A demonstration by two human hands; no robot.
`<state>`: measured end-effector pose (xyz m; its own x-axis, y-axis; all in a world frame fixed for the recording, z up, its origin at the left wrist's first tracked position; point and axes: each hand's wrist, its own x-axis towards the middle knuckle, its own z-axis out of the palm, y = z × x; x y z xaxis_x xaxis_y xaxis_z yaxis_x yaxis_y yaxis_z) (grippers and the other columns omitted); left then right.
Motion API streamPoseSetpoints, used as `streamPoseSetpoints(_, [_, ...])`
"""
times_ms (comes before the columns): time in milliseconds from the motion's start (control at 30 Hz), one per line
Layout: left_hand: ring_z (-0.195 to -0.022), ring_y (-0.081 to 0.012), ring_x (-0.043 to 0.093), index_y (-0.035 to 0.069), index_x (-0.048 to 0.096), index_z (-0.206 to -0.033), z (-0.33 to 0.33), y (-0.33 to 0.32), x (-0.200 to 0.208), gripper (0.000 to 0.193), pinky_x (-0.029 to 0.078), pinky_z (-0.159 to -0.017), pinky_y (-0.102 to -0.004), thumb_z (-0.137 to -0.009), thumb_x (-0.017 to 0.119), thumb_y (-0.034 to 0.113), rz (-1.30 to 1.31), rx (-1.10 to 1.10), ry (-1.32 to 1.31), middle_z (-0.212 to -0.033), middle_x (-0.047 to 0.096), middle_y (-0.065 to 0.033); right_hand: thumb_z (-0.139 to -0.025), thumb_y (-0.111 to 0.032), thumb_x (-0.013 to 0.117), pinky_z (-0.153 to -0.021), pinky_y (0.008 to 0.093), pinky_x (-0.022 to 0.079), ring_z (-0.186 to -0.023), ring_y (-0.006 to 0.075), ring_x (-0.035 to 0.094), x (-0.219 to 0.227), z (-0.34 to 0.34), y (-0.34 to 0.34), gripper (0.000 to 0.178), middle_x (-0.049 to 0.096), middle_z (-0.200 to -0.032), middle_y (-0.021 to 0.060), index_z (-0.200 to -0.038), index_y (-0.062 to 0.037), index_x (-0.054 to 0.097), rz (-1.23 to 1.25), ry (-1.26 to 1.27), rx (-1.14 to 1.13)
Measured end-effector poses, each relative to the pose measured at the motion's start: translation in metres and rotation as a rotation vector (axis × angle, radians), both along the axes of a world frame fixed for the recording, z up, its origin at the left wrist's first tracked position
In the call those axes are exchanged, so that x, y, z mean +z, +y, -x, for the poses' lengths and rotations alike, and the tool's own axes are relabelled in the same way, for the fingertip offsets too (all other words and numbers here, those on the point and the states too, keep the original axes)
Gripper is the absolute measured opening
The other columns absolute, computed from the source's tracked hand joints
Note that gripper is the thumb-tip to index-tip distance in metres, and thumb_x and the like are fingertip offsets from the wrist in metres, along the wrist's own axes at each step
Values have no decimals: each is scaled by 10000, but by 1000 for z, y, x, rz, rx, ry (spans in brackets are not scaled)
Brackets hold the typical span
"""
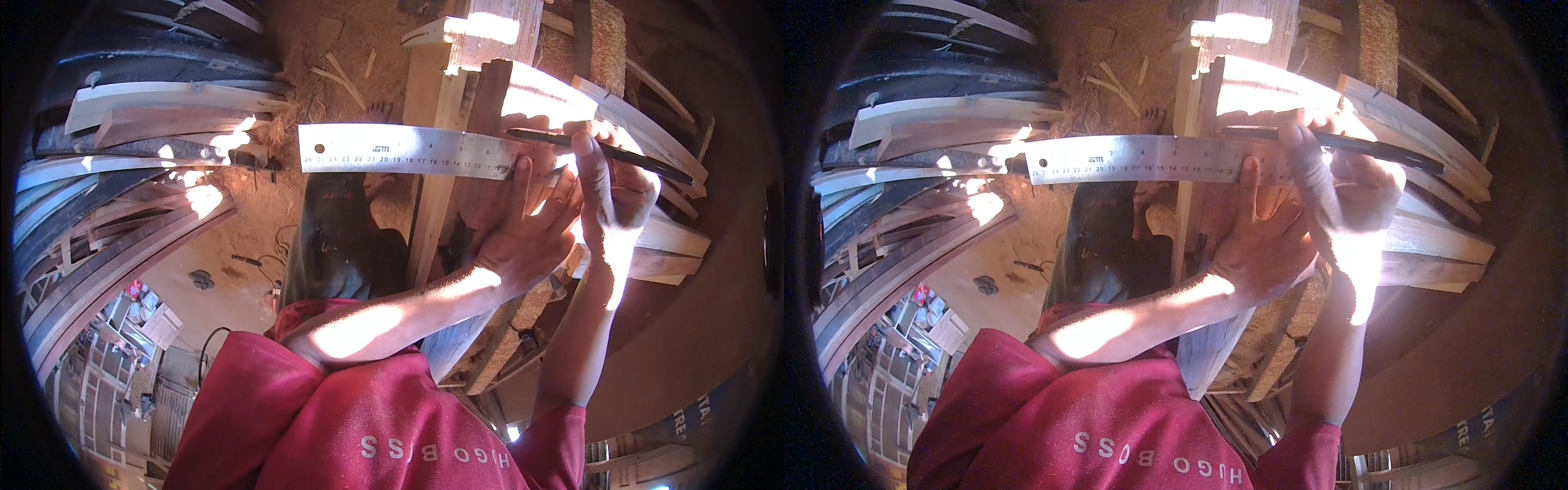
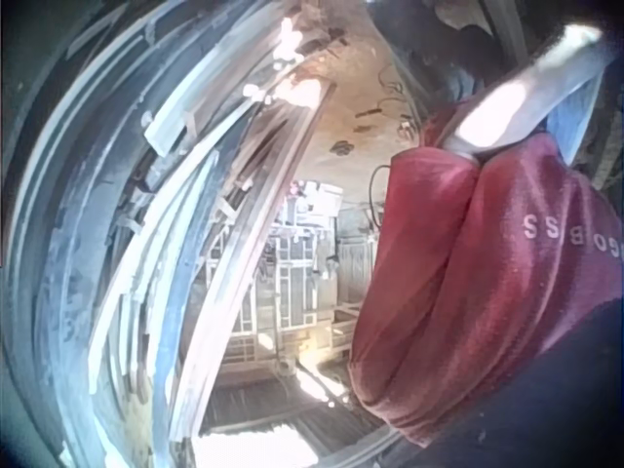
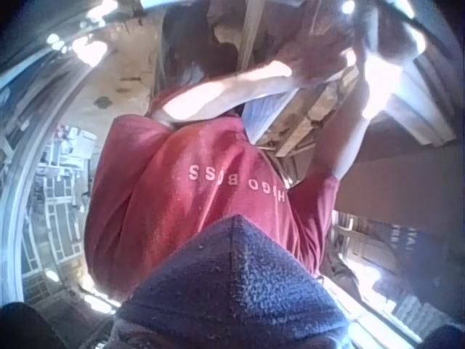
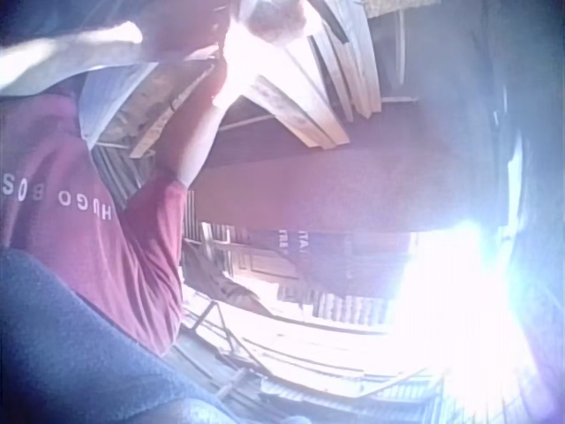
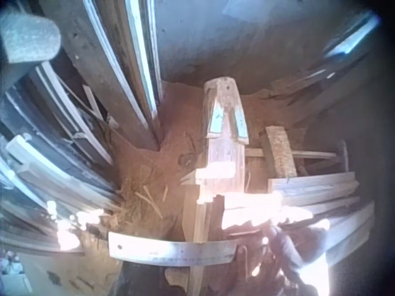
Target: The person uses a ruler and a marker to draw lines on a wood plank, positioning the ruler at different points and flipping it over to measure various sections.
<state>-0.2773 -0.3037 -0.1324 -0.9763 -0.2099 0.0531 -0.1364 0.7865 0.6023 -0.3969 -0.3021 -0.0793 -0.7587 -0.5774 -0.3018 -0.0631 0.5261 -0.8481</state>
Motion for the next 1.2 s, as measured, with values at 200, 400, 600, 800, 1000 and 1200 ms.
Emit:
streamPoseSetpoints(200, [-1471, -372, 339, 78, 718, -1193, 2, 7, -7, 426, 254, -1061, -855, -915, 555, 357, -10, -67, -17, -1469, 484, -176, -995, -160, 694, -865, 280, 511, -929, 133, 661, 0, 2, -4, 249, 755, -1009, 99, -1114, 55, 732, -50, 42, 64])
streamPoseSetpoints(400, [-1490, -376, 304, 93, 675, -1273, 1, 0, 2, 442, 199, -1080, -862, -959, 520, 362, -62, -60, -104, -1520, 420, -156, -991, -159, 698, -813, 260, 506, -909, 127, 650, -5, 5, 1, 250, 747, -994, 95, -1110, 59, 728, -17, 16, 50])
streamPoseSetpoints(600, [-1499, -359, 284, 96, 590, -1372, 5, 16, -17, 482, 166, -1089, -865, -970, 510, 349, -33, 62, 27, -1514, 424, -143, -950, -98, 747, -749, 246, 511, -859, 110, 658, -2, 2, -2, 214, 741, -983, 69, -1120, 31, 732, -85, 81, 118])
streamPoseSetpoints(800, [-1505, -348, 273, 83, 542, -1415, 2, 0, 0, 515, 158, -1086, -871, -969, 514, 338, -128, -54, -123, -1494, 447, -139, -945, -99, 753, -742, 232, 505, -839, 96, 656, -2, -6, 1, 192, 750, -931, 65, -1094, 22, 748, 105, -81, -36])
streamPoseSetpoints(1000, [-1518, -361, 252, 95, 500, -1461, 2, -4, 2, 529, 116, -1095, -869, -995, 499, 346, -180, -51, -116, -1524, 430, -151, -945, -93, 750, -759, 237, 513, -838, 102, 668, -7, -7, 3, 180, 759, -930, 70, -1088, 17, 753, 84, -58, -96])
streamPoseSetpoints(1200, [-1526, -375, 234, 96, 461, -1492, 1, -4, 1, 547, 107, -1095, -869, -1002, 497, 336, -169, -51, -109, -1553, 397, -179, -946, -96, 748, -782, 238, 515, -855, 110, 675, -7, -6, 3, 175, 763, -941, 67, -1084, 12, 760, 59, -32, -31])
